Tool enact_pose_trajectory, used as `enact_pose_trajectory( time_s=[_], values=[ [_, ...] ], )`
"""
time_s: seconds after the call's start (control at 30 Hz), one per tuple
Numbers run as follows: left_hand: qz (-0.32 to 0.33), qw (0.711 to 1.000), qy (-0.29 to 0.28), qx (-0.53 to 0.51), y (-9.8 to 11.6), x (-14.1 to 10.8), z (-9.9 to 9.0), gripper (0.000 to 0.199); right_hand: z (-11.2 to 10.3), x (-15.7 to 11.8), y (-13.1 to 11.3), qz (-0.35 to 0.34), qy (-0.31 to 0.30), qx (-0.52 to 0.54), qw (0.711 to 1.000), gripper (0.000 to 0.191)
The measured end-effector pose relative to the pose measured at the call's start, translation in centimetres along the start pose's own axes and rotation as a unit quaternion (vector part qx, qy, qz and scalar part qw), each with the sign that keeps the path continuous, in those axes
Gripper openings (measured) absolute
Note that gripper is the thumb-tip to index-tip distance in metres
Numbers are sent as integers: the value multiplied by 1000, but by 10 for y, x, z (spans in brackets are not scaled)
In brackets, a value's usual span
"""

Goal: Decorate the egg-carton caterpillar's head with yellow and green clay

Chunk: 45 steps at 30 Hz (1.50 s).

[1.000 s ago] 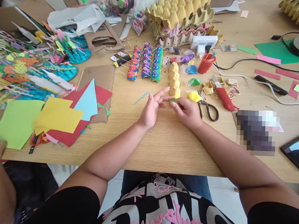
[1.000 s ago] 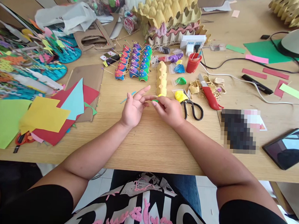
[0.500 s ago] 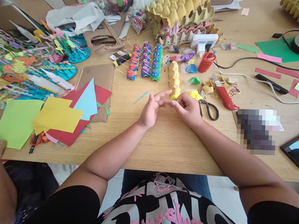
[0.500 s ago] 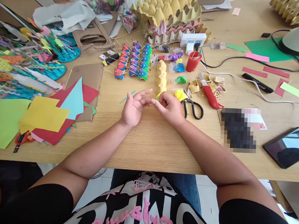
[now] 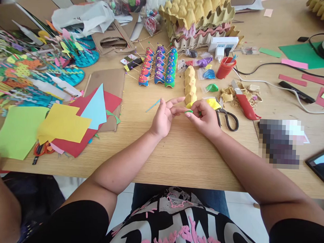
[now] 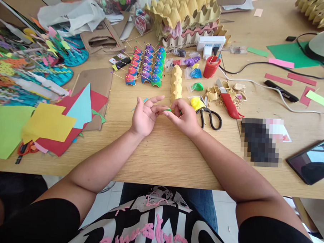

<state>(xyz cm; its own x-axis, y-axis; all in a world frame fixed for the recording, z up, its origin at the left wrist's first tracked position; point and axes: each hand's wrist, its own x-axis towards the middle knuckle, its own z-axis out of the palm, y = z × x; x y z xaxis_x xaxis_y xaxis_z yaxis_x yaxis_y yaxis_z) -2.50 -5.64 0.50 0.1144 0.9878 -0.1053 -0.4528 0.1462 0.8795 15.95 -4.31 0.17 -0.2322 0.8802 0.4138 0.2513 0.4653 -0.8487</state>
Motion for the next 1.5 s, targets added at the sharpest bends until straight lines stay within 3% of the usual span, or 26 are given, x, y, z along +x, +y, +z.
enact_pose_trajectory(
  time_s=[0.17, 0.43, 1.33, 1.5],
  values=[
    [25, 999, -43, 21, -3, -2, 1, 83, 1, 1, -1, 9, -3, 24, 1000, 65],
    [-4, 1000, -2, -5, 2, 4, -3, 89, 1, 1, -1, 23, -39, 51, 998, 61],
    [1, 1000, 19, 16, 6, -1, 4, 86, 2, 4, 1, 24, -54, 105, 993, 63],
    [-10, 1000, 3, -3, 5, 1, 2, 87, 2, 2, 1, 12, -38, 91, 995, 58]
  ],
)
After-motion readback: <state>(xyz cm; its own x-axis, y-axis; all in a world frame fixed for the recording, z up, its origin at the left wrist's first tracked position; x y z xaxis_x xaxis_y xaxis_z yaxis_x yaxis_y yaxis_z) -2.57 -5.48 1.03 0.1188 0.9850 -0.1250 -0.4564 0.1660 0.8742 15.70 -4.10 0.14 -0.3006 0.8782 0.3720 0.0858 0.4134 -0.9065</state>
